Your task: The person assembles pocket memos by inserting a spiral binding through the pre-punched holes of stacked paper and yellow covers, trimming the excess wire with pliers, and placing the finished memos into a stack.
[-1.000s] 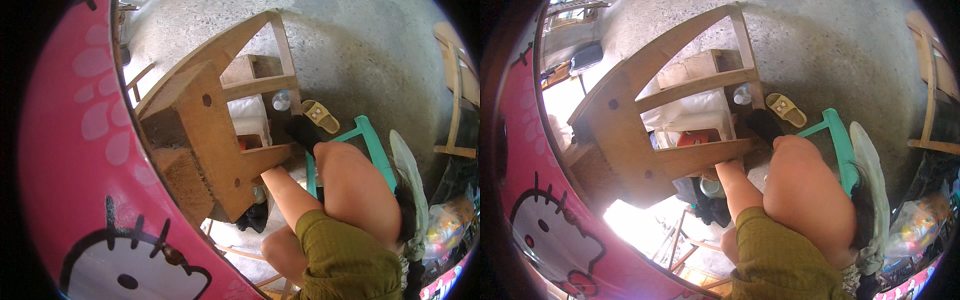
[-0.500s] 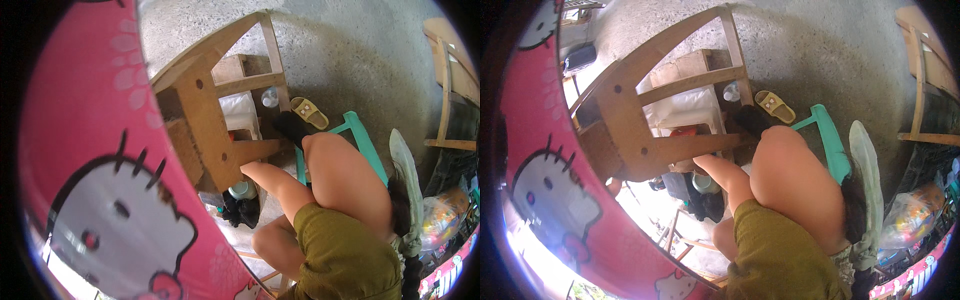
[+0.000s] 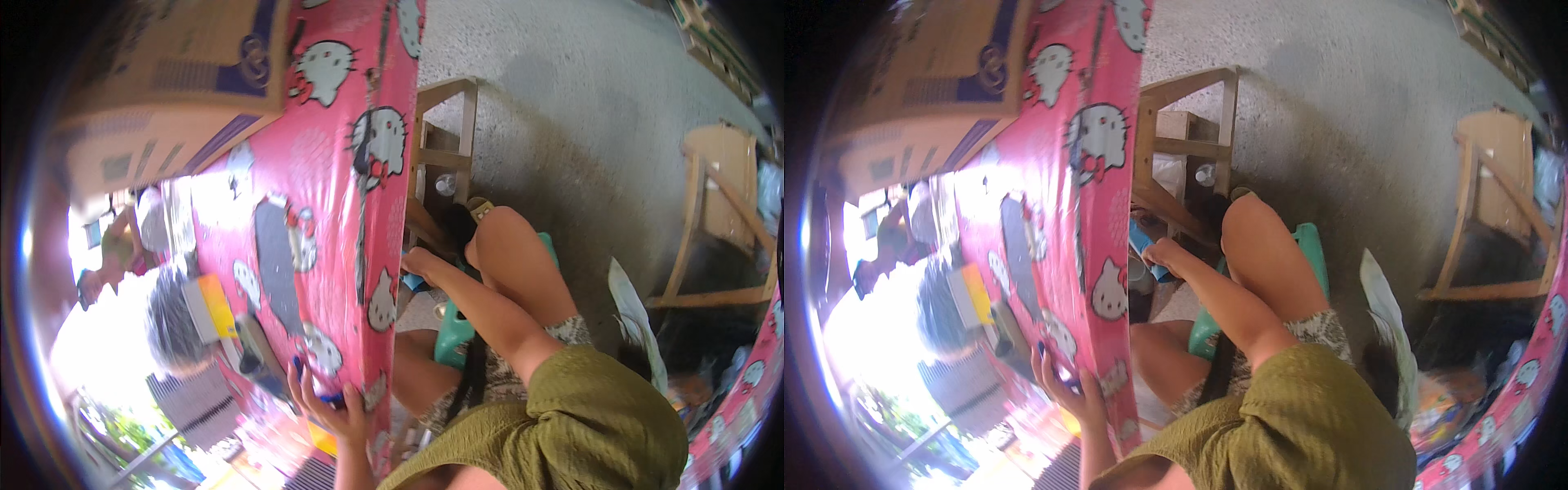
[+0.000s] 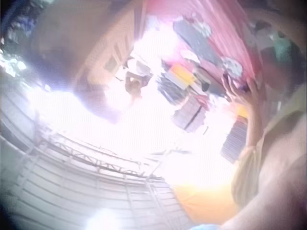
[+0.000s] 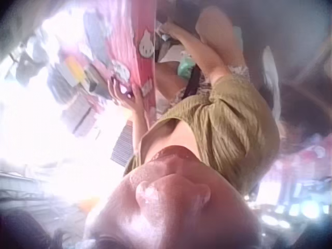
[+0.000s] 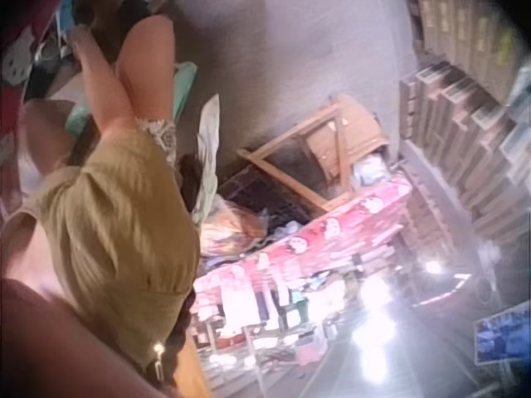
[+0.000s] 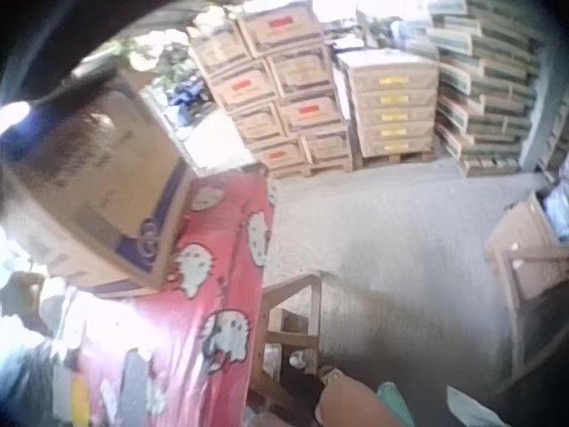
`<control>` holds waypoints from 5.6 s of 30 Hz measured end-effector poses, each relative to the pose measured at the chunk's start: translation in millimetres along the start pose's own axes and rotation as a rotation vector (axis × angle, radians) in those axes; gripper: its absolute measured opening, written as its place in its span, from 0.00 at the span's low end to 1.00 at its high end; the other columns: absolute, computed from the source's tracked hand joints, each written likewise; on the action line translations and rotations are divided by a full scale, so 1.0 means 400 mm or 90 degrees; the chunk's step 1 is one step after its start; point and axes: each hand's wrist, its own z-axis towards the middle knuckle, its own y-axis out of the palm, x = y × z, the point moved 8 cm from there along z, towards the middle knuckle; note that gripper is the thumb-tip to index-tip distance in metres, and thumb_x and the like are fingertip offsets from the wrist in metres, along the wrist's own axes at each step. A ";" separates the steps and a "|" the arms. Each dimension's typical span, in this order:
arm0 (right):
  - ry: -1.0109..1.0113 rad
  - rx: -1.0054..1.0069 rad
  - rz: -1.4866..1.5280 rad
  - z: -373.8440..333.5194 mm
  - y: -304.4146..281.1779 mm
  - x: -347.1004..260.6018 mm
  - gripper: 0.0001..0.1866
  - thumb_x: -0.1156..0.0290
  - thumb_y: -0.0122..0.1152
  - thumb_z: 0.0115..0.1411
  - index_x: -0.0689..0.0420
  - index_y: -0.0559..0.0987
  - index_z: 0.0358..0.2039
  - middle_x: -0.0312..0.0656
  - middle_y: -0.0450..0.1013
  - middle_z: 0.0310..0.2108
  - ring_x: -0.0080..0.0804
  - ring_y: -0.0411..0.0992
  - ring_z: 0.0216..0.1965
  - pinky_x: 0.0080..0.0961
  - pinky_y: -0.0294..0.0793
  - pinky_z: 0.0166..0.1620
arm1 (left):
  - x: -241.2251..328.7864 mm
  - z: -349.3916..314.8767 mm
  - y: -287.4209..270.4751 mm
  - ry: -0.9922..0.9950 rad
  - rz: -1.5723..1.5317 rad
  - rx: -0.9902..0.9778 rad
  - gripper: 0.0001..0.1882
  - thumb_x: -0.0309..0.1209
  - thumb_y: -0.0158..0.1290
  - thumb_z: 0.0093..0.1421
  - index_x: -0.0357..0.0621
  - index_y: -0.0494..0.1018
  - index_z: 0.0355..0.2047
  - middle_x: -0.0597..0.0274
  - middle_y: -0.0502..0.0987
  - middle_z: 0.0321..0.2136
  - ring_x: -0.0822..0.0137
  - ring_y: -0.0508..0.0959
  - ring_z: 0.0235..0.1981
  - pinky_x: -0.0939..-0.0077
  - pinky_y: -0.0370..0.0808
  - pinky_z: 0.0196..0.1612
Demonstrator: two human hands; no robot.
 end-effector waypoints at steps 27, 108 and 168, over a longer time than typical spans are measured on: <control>-0.829 0.156 -0.693 -0.929 0.365 -0.474 0.33 0.51 0.68 0.51 0.64 0.71 0.48 0.50 0.69 0.43 0.37 0.70 0.42 0.32 0.71 0.45 | -0.068 0.193 0.022 -0.363 -1.356 0.155 0.17 0.35 0.55 0.60 0.43 0.65 0.46 0.62 0.72 0.35 0.66 0.75 0.40 0.65 0.74 0.44; -0.945 -0.392 -0.761 -0.915 0.799 -0.190 0.10 0.81 0.65 0.49 0.61 0.81 0.34 0.40 0.75 0.30 0.21 0.73 0.29 0.17 0.72 0.32 | -0.279 -0.424 -0.382 -0.308 0.045 0.445 0.07 0.40 0.61 0.50 0.54 0.81 0.26 0.72 0.79 0.32 0.65 0.73 0.44 0.63 0.56 0.53; -1.206 -0.237 -0.939 -0.950 0.829 -0.165 0.07 0.80 0.57 0.47 0.58 0.74 0.29 0.46 0.68 0.30 0.44 0.72 0.33 0.36 0.72 0.34 | -0.287 -0.445 -0.351 -0.333 -0.114 0.492 0.09 0.28 0.65 0.44 0.46 0.81 0.29 0.67 0.79 0.25 0.68 0.69 0.29 0.75 0.68 0.34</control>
